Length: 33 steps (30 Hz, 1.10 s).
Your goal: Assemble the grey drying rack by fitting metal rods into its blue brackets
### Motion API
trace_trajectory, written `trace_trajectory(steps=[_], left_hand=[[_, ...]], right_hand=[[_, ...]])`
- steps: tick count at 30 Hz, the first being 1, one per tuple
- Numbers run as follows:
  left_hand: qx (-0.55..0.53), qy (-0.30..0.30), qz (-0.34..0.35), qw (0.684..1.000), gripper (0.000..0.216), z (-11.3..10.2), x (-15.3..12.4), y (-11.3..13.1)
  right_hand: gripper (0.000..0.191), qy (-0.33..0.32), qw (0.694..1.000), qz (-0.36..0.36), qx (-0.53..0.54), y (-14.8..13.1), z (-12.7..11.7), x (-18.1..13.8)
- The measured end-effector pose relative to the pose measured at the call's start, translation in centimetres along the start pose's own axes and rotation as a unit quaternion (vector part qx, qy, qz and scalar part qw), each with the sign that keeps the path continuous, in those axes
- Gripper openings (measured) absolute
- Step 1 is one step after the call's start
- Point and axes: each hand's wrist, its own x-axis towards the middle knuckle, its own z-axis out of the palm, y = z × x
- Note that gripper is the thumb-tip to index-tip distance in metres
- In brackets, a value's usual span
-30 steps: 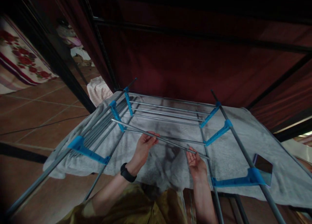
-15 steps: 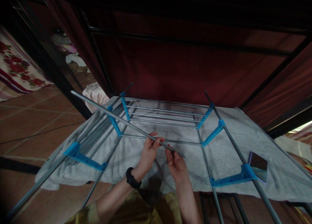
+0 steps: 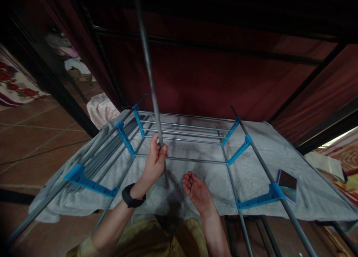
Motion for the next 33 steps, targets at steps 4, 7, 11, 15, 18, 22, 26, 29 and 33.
trace_trajectory(steps=[4,7,11,15,18,22,26,29,33], left_hand=[[0.035,-0.018,-0.017,0.999,0.036,0.0,-0.8,-1.0],[0.056,-0.033,-0.037,0.997,0.031,-0.1,-1.4,-1.9],[0.108,-0.072,-0.059,0.990,0.029,-0.4,-1.9,-3.5],[0.139,-0.091,-0.044,0.985,0.028,-0.9,-2.3,-5.5],[0.147,-0.109,-0.033,0.983,0.032,-1.4,-2.5,-6.7],[0.169,-0.156,-0.030,0.973,0.037,-2.4,-3.2,-8.4],[0.210,-0.203,-0.032,0.956,0.042,-3.4,-3.9,-9.8],[0.238,-0.232,-0.033,0.942,0.045,-3.7,-4.2,-10.4],[0.256,-0.262,-0.018,0.930,0.046,-2.8,-4.6,-10.6]], right_hand=[[0.017,0.039,0.998,-0.056,0.013,-0.6,-0.3,0.1],[0.018,0.055,0.996,-0.075,0.014,-1.0,-0.6,0.2],[0.017,0.077,0.994,-0.082,0.002,-1.8,-0.7,0.4],[0.013,0.093,0.988,-0.120,-0.029,-3.2,-0.2,0.9],[0.010,0.104,0.977,-0.177,-0.065,-4.4,0.5,1.2],[0.016,0.121,0.952,-0.260,-0.106,-6.1,1.3,1.7],[0.019,0.135,0.935,-0.311,-0.106,-7.5,1.3,2.3],[0.019,0.145,0.927,-0.331,-0.095,-8.3,0.8,2.7],[0.013,0.162,0.923,-0.338,-0.080,-9.3,0.1,2.9]])
